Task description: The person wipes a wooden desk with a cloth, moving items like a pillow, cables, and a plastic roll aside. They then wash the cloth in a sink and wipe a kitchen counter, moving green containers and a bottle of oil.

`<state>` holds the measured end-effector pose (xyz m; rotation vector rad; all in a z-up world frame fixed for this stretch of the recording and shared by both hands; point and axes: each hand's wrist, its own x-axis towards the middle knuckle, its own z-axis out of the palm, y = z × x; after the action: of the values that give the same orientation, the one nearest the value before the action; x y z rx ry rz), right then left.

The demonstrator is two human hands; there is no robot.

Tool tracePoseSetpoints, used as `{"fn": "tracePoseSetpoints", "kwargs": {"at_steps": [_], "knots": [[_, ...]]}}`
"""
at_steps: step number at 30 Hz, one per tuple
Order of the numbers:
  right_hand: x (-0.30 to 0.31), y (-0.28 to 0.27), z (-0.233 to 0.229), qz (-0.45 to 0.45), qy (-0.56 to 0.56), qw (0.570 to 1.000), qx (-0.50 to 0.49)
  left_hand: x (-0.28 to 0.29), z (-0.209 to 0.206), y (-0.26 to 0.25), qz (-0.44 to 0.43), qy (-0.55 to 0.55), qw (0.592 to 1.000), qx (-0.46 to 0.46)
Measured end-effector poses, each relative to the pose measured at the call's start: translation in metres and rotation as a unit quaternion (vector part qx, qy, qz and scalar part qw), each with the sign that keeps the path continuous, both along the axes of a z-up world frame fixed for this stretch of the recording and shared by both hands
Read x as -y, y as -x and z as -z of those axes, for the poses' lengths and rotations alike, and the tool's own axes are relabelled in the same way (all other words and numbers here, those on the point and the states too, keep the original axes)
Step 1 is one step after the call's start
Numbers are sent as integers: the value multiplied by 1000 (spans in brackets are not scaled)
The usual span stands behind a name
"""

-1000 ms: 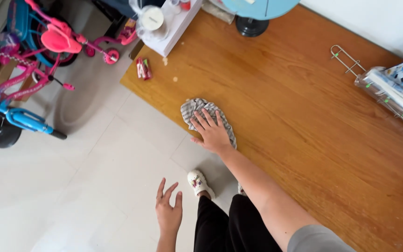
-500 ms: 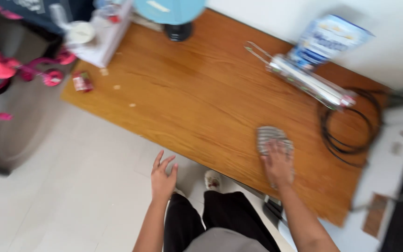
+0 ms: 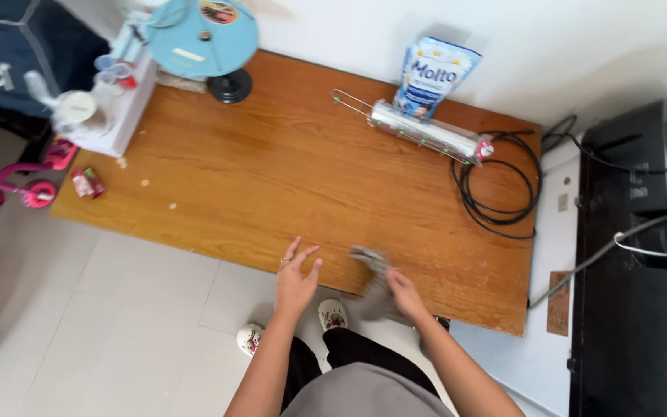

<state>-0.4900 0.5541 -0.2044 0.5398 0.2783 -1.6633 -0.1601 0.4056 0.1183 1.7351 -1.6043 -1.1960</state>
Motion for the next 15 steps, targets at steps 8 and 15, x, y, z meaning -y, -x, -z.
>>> {"fn": "tracePoseSetpoints", "kwargs": {"at_steps": [8, 15], "knots": [[158, -180, -364, -390, 138, 879, -238, -10, -88, -56, -139, -63, 973, -175], [170, -242, -397, -466, 181, 848, -174, -43, -73, -105, -227, 10, 934, -277]]}}
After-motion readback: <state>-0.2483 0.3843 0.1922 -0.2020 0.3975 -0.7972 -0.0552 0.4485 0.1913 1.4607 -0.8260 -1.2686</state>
